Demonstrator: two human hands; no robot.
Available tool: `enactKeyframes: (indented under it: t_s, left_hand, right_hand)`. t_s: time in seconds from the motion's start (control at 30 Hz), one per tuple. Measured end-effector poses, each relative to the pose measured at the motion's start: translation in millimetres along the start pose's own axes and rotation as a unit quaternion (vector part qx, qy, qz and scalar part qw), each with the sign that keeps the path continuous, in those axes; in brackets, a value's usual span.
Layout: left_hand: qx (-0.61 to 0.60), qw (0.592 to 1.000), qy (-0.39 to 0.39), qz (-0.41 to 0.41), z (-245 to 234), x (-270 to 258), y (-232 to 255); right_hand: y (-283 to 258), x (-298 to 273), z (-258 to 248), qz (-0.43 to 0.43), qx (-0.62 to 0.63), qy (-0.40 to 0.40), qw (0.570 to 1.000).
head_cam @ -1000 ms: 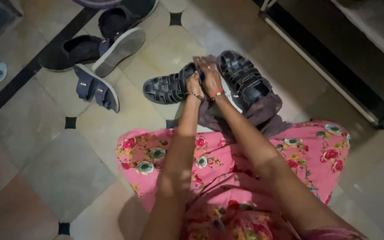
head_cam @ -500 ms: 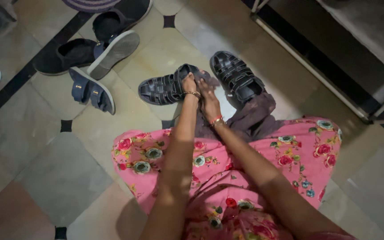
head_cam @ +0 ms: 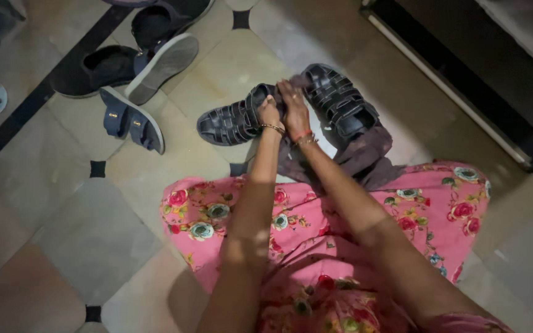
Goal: The person sits on the floor and wipes several pairs of shoes with a cloth. They clean a pair of brown loafers, then a pair of dark sandals, and finally a pair of blue slip-on shoes, placing each pair on a nearby shoe rack after cleaning.
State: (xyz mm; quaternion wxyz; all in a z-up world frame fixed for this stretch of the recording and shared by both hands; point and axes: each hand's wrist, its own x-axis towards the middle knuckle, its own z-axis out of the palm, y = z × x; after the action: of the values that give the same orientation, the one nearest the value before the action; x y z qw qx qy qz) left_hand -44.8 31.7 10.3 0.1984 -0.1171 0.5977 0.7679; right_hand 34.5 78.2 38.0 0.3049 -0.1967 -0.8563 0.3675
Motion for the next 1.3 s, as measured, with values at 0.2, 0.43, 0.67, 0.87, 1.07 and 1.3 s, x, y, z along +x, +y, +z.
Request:
enactKeyframes:
  t_s: [0.2, 0.43, 0.67, 0.87, 1.07, 1.3]
  left_hand:
    - [-0.016, 1.000, 0.019, 0.002, 2, 0, -4]
    - [0.102, 0.993, 0.043, 0.027, 6, -1, 1]
    - [-0.141, 0.988, -0.044, -0.032, 4, -6, 0]
    - [-0.188, 0.979, -0.073, -0.044, 3, -3, 2]
    - [-0.120, 0.988, 0.019, -0.097, 4, 1, 0]
    - [-0.062, 0.997, 0.036, -0.039, 4, 1, -1]
  right_hand:
    - [5, 21, -2, -0.008, -0.025, -0.040, 0.999]
    - [-12, -29, -26, 0.006, -0.007, -0.057, 0.998]
    - [-42, -65, -41, 0.029, 0.036, 0.019, 0.999]
    - [-36, -44, -26, 0.023, 0.040, 0.071, 0.996]
    - [-19, 5, -7, 0.027, 0.065, 0.071, 0.995]
    - [-11, 31, -1, -0.008, 0.027, 0.010, 1.000]
